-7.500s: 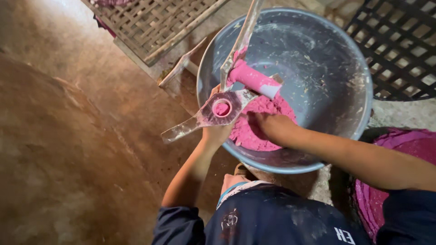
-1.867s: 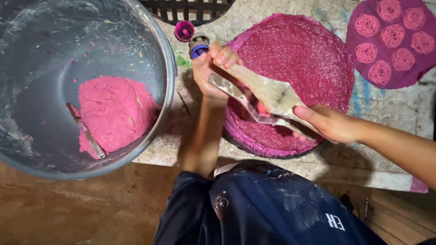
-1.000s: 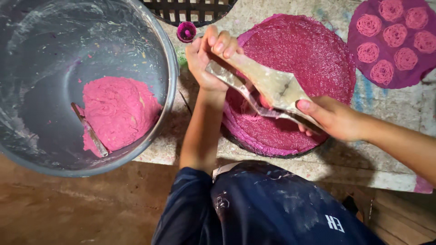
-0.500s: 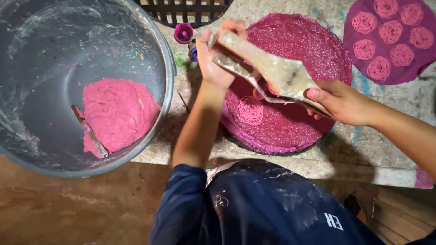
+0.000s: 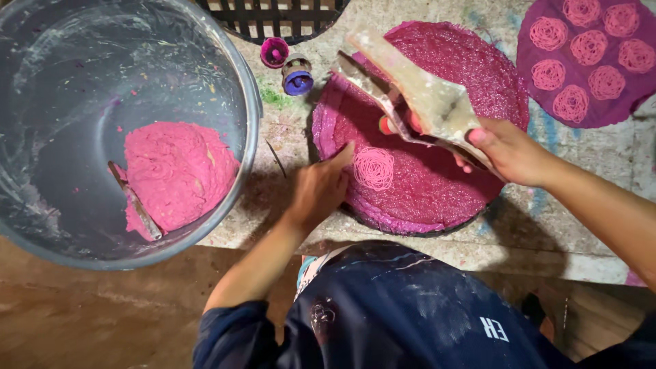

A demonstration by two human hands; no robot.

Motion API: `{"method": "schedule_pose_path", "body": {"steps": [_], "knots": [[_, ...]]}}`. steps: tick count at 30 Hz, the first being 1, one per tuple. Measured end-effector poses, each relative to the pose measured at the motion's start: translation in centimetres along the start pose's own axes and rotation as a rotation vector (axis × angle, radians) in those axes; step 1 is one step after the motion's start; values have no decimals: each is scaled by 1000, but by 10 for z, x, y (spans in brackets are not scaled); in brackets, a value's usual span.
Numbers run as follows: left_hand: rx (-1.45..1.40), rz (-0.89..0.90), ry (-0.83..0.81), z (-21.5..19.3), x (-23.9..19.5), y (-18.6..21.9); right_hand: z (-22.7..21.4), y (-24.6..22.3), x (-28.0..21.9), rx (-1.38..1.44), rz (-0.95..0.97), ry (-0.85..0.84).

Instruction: The person scoops pink dough from a basin and uses a manual extruder to press it into thin strands, forming circular nests on a purple tray. The person repeats this process, filling multiple spots on the tray with the extruded dough nests.

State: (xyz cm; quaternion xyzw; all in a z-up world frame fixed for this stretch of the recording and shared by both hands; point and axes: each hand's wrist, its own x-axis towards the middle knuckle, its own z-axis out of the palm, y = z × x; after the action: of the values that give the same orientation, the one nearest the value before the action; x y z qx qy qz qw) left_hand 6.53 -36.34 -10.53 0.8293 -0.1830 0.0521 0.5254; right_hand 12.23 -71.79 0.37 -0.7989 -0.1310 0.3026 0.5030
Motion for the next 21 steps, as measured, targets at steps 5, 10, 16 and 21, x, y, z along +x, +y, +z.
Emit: {"method": "schedule_pose_path", "body": {"steps": [5, 10, 16, 21], "knots": [[-771, -107, 108, -31, 67, 18, -13, -5, 4, -92, 48, -161], [-1901, 171, -84, -6, 140, 25, -14, -31, 17, 55, 404, -267], [-2033, 151, 57, -3, 177, -5, -5, -48, 55, -218, 361, -28], [-2002, 115, 122, 2, 173, -29, 14, -39, 64, -204, 323, 0]]}}
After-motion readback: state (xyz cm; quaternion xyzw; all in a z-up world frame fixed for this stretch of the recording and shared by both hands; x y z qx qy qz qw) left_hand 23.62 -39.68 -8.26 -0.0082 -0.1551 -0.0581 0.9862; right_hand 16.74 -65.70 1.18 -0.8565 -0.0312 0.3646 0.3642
